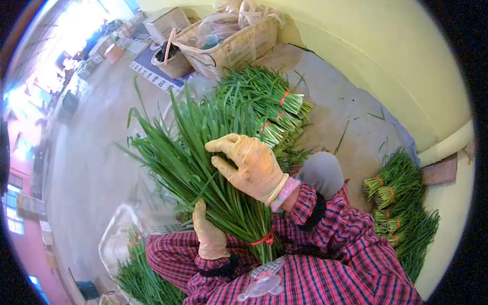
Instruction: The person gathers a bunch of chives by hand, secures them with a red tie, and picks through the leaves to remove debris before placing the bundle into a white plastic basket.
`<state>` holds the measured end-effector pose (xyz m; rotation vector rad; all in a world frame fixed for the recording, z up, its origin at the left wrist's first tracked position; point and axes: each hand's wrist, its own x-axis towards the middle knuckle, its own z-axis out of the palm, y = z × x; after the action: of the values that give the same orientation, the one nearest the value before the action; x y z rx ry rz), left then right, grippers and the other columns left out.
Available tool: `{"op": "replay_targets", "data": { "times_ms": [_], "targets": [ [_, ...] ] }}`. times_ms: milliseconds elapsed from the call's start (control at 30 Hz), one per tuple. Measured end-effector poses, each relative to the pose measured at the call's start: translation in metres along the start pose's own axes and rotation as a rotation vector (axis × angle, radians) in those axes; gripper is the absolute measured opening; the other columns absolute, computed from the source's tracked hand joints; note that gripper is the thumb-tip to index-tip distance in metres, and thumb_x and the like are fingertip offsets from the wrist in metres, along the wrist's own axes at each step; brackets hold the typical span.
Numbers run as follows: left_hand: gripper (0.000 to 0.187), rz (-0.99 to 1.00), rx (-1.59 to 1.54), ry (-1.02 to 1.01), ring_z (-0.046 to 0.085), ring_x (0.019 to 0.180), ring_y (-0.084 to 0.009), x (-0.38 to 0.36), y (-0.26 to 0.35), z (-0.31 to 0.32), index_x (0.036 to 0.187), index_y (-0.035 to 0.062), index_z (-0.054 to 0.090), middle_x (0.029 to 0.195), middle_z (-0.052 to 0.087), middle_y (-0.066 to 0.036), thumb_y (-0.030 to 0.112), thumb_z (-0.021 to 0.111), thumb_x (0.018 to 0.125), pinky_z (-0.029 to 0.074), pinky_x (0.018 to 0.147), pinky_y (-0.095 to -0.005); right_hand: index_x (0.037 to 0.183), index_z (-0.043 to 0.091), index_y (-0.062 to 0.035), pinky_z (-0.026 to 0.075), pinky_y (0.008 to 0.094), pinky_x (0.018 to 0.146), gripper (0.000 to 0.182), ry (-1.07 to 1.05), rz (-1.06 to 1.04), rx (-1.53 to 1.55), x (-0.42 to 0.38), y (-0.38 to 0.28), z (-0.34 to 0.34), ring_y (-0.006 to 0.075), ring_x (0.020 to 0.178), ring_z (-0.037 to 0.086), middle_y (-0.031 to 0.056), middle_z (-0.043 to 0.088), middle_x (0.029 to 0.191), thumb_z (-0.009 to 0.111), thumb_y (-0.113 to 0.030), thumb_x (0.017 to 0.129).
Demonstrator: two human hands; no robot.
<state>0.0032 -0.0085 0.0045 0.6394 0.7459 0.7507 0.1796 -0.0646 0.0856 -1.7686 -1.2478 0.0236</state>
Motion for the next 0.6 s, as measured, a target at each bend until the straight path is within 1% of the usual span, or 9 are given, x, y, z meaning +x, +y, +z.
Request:
{"op": "replay_targets", "data": {
  "times_ms": [33, 100, 133, 167, 233, 300, 333, 400, 600],
  "targets": [
    [0.045, -0.004, -0.002, -0.001, 0.062, 0.11, -0.0251, 0.0, -0.001, 0.0, 0.134, -0.0003, 0.055, 0.125, 0.063, -0.012, 0.028, 0.054, 0.1, 0.05, 0.097, -0.039, 0.114, 0.065, -0.0084, 0.054, 0.0408, 0.082, 0.029, 0.0, 0.002, -0.004, 0.001, -0.001, -0.002, 0.0315, 0.095, 0.065, 0.0106, 0.068, 0.106, 0.069, -0.013, 0.086],
    [0.047, -0.015, 0.048, 0.092, 0.062, 0.11, -0.0246, 0.002, -0.003, 0.001, 0.135, -0.0005, 0.053, 0.126, 0.063, -0.012, 0.031, 0.055, 0.1, 0.05, 0.097, -0.0389, 0.116, 0.065, -0.009, 0.053, 0.0408, 0.082, 0.032, 0.176, -0.032, 0.015, 0.004, -0.004, -0.006, 0.0304, 0.094, 0.065, 0.0081, 0.068, 0.109, 0.07, -0.015, 0.086],
    [0.047, -0.015, 0.049, 0.094, 0.062, 0.11, -0.0246, 0.003, -0.004, -0.001, 0.135, -0.0005, 0.053, 0.126, 0.063, -0.012, 0.031, 0.055, 0.1, 0.05, 0.097, -0.0389, 0.118, 0.065, -0.0106, 0.053, 0.0392, 0.081, 0.034, 0.235, -0.1, -0.082, 0.007, -0.009, -0.009, 0.0282, 0.094, 0.065, 0.0055, 0.067, 0.112, 0.07, -0.019, 0.085],
    [0.048, 0.028, 0.063, 0.05, 0.062, 0.11, -0.0244, 0.003, -0.006, -0.005, 0.136, -0.0004, 0.053, 0.127, 0.062, -0.012, 0.032, 0.055, 0.1, 0.05, 0.098, -0.039, 0.118, 0.065, -0.0106, 0.053, 0.0392, 0.081, 0.034, 0.234, -0.098, -0.079, 0.008, -0.015, -0.01, 0.0282, 0.094, 0.065, 0.0055, 0.067, 0.112, 0.07, -0.019, 0.085],
    [0.049, 0.066, 0.08, 0.0, 0.062, 0.111, -0.0242, 0.002, -0.006, -0.002, 0.136, -0.0004, 0.052, 0.127, 0.062, -0.012, 0.032, 0.055, 0.1, 0.05, 0.098, -0.0392, 0.116, 0.066, -0.013, 0.053, 0.0375, 0.078, 0.033, 0.056, -0.342, -0.093, 0.007, -0.024, -0.009, 0.0261, 0.09, 0.065, 0.0037, 0.067, 0.11, 0.071, -0.023, 0.085],
    [0.042, 0.019, -0.059, -0.113, 0.06, 0.115, -0.021, 0.001, -0.002, 0.004, 0.135, -0.0008, 0.052, 0.13, 0.06, -0.011, 0.025, 0.053, 0.102, 0.05, 0.099, -0.0374, 0.111, 0.067, -0.0145, 0.052, 0.0371, 0.074, 0.03, -0.03, -0.306, -0.168, 0.001, -0.021, -0.002, 0.0253, 0.086, 0.064, 0.0028, 0.067, 0.107, 0.072, -0.025, 0.083],
    [0.044, 0.012, -0.02, -0.049, 0.06, 0.116, -0.0218, 0.0, -0.002, 0.003, 0.137, -0.0009, 0.05, 0.131, 0.059, -0.011, 0.026, 0.052, 0.103, 0.05, 0.1, -0.0377, 0.107, 0.067, -0.0146, 0.052, 0.0379, 0.073, 0.028, -0.024, -0.298, -0.199, 0.0, -0.014, 0.001, 0.0256, 0.084, 0.063, 0.0022, 0.067, 0.104, 0.072, -0.025, 0.082],
    [0.044, 0.009, -0.024, -0.07, 0.06, 0.116, -0.022, 0.002, -0.004, -0.001, 0.138, -0.0002, 0.049, 0.131, 0.059, -0.011, 0.027, 0.052, 0.103, 0.05, 0.1, -0.0378, 0.1, 0.066, -0.014, 0.052, 0.0394, 0.07, 0.023, -0.006, -0.244, -0.257, -0.002, -0.009, 0.002, 0.0262, 0.08, 0.063, 0.0011, 0.066, 0.099, 0.072, -0.023, 0.08],
    [0.045, -0.023, -0.032, -0.071, 0.059, 0.116, -0.0224, 0.002, -0.002, 0.001, 0.138, 0.0011, 0.05, 0.13, 0.059, -0.009, 0.029, 0.05, 0.103, 0.05, 0.099, -0.0379, 0.103, 0.068, -0.0151, 0.053, 0.039, 0.07, 0.027, 0.025, -0.158, -0.216, -0.001, 0.005, 0.002, 0.0262, 0.08, 0.064, 0.0011, 0.068, 0.096, 0.077, -0.021, 0.078]
  ]
}}
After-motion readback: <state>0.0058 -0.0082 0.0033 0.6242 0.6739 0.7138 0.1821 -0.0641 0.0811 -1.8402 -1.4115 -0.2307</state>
